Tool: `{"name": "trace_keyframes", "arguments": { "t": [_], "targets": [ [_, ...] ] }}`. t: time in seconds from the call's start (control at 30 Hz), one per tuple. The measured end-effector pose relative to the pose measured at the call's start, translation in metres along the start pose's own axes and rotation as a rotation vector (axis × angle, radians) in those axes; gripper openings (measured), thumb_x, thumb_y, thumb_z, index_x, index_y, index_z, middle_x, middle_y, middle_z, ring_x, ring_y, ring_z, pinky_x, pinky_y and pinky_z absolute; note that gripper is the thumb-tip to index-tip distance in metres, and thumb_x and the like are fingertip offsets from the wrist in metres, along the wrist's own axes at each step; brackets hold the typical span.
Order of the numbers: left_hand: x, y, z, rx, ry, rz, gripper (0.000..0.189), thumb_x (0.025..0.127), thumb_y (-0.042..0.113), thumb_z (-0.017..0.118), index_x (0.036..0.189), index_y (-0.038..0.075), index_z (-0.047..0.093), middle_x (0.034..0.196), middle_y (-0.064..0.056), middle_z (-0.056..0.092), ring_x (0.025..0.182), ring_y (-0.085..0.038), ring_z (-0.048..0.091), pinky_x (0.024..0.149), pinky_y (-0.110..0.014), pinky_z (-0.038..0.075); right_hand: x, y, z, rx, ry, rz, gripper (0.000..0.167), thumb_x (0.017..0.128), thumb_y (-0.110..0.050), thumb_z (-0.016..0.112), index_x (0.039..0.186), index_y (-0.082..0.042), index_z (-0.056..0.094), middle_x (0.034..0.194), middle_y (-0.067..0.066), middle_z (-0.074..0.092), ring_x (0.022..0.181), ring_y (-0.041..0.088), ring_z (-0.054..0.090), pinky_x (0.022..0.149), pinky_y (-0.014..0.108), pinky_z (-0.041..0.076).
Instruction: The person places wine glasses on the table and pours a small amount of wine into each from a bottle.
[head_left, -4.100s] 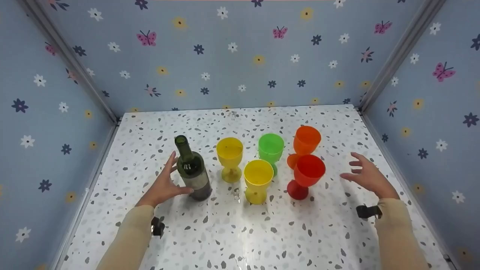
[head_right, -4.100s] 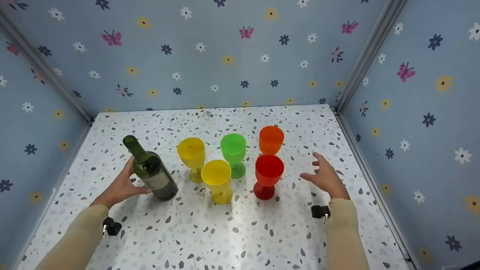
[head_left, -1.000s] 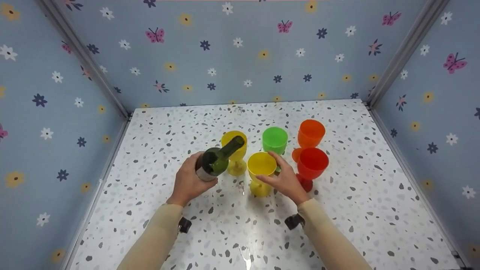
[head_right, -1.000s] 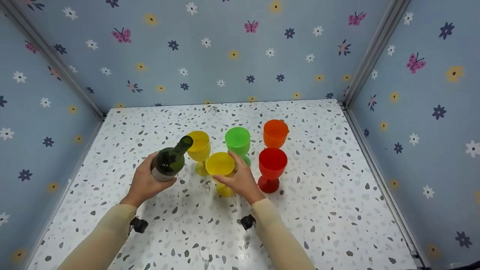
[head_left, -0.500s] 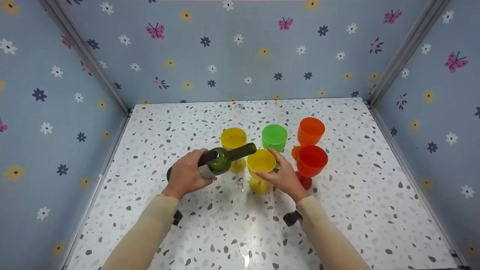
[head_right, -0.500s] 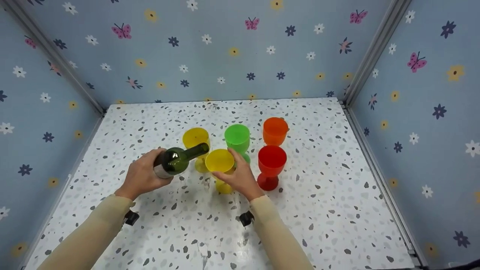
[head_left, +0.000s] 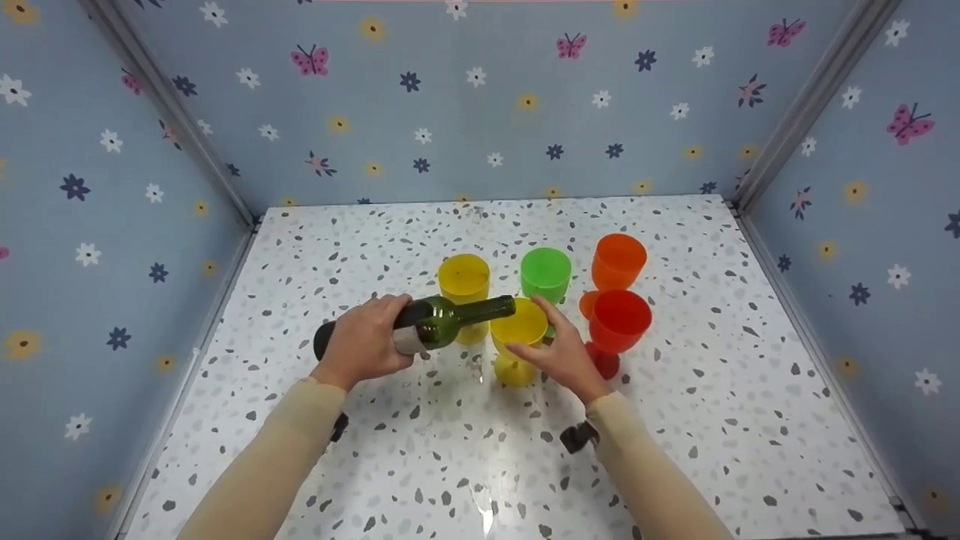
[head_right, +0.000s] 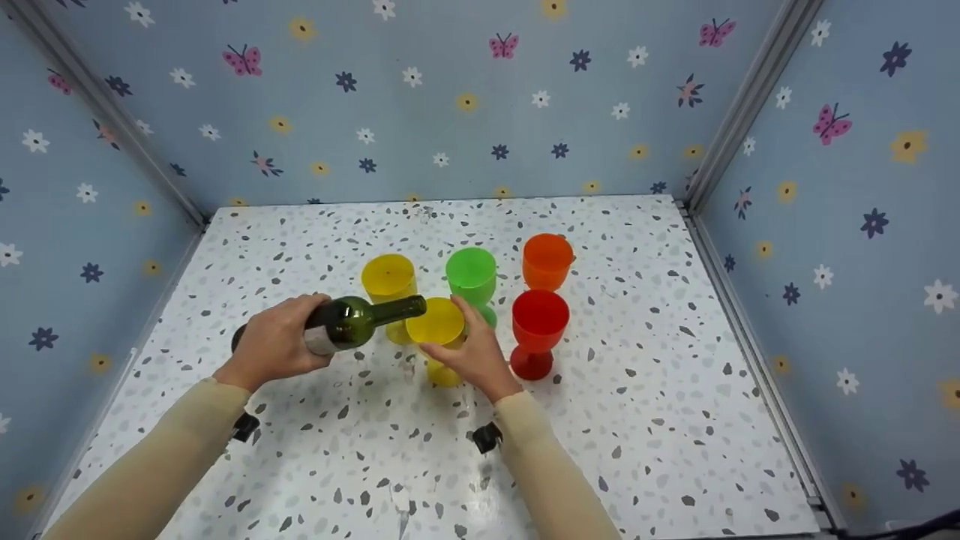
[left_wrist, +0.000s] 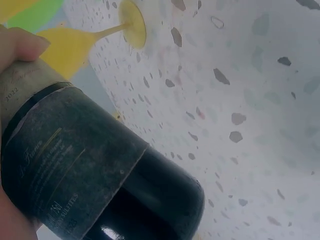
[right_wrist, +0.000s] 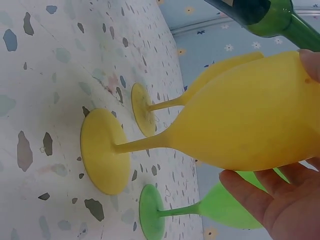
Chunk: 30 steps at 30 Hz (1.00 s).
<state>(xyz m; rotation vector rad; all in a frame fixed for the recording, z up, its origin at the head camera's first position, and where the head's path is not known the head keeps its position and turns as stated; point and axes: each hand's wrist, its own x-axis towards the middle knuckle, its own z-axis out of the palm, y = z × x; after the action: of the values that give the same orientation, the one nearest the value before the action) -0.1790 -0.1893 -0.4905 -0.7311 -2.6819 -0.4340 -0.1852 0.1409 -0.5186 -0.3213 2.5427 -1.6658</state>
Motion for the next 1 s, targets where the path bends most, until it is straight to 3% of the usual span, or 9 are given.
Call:
{"name": "trace_keyframes", "arguments": {
  "t": [0.27,0.5,1.0],
  "targets": [
    [0.006,0.002,-0.003,0.056,-0.017,0.058,0.075,0.064,0.032,0.079,0.128,0.002,0.055,0.105,-0.013,0.067,0.084,-0.029,0.063,0.073,-0.045,0.055,-0.001,0.002,-0.001,0.047,0.003,-0.024,0.092,0.076,-0.038,0.085,0.152,-0.014,0.038,0.154,0.003,0.04,0.136,0.026,0.043,0.102,0.047,0.044],
    [0.011,0.002,-0.004,0.115,-0.048,0.057,0.077,0.061,0.031,0.081,0.129,0.004,0.056,0.107,-0.013,0.066,0.086,-0.03,0.063,0.076,-0.046,0.054,-0.001,0.004,0.0,0.006,0.001,-0.026,0.095,0.076,-0.046,0.083,0.153,-0.015,0.037,0.155,0.0,0.039,0.138,0.025,0.04,0.106,0.047,0.039],
    [0.019,0.002,-0.013,0.195,-0.091,0.071,0.077,0.062,0.031,0.083,0.129,0.006,0.056,0.112,-0.014,0.066,0.091,-0.033,0.062,0.079,-0.05,0.053,-0.001,0.003,0.001,-0.011,0.012,0.006,0.09,0.078,-0.043,0.083,0.153,-0.022,0.038,0.155,-0.003,0.038,0.139,0.024,0.038,0.104,0.051,0.041]
  ]
}}
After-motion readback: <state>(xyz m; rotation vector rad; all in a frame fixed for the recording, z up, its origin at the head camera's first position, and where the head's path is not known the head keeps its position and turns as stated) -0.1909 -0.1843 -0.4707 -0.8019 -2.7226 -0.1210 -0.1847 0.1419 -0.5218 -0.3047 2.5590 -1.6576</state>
